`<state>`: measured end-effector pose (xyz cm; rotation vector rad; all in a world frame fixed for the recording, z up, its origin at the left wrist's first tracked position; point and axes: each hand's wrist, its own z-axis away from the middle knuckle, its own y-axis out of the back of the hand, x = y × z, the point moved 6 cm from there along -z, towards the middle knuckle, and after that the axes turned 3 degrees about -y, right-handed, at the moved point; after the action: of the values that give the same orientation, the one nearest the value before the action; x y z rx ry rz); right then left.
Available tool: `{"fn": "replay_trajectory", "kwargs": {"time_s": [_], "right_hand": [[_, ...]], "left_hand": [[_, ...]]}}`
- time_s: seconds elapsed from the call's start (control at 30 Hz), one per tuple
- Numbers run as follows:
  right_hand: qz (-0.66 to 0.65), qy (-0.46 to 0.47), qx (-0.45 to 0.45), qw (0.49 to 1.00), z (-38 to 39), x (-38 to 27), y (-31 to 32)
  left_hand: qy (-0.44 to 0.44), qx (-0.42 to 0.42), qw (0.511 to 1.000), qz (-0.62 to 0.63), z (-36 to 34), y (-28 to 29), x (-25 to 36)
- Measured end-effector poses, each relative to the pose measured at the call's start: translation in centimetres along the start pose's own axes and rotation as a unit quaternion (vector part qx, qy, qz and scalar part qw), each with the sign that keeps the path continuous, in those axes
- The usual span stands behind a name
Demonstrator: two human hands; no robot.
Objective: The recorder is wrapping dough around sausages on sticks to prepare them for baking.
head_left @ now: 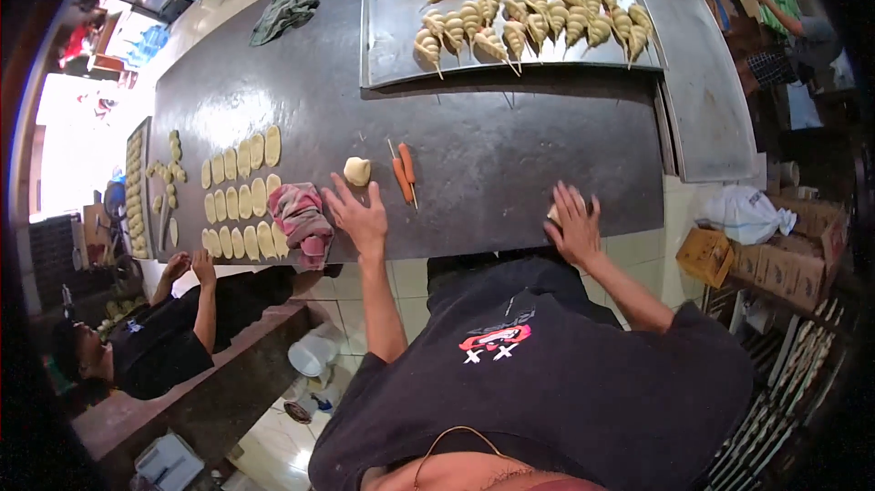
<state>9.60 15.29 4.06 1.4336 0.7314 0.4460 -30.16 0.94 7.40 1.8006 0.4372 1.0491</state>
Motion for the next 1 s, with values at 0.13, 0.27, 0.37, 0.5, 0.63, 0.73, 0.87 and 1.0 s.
{"fn": "replay_trajectory", "kwargs": {"time_s": [0.13,0.27,0.37,0.5,0.63,0.73,0.87,1.0], "right_hand": [[0.011,-0.079,0.062,0.995,-12.6,2.6,-0.8],[-0.019,-0.062,0.134,0.989,-19.4,3.7,-2.5],[-0.024,-0.02,0.026,0.999,-12.8,1.2,-2.5],[-0.061,0.085,-0.055,0.993,4.2,-1.1,-3.2],[-0.076,0.079,-0.022,0.994,-2.0,-0.2,-2.0],[-0.032,-0.014,-0.013,0.999,-12.9,0.9,-2.9],[-0.24,0.002,0.087,0.967,-23.8,-1.2,-5.4],[-0.377,-0.025,0.175,0.909,-20.2,4.7,-6.7]], "left_hand": [[-0.052,-0.005,0.99,0.134,5.9,-0.3,6.7],[-0.044,-0.075,0.971,0.221,11.2,-0.7,8.9],[0.008,-0.073,0.972,0.224,16.2,-0.2,5.3],[0.117,-0.071,0.97,0.2,23.3,-0.3,-0.1],[0.104,-0.121,0.945,0.284,23.2,-3.7,5.1],[0.0,-0.168,0.878,0.448,16.0,-7.7,15.1],[0.136,-0.103,0.702,0.691,3.5,-14.7,21.0],[0.259,-0.237,0.614,0.707,5.8,-18.5,29.2]]}}
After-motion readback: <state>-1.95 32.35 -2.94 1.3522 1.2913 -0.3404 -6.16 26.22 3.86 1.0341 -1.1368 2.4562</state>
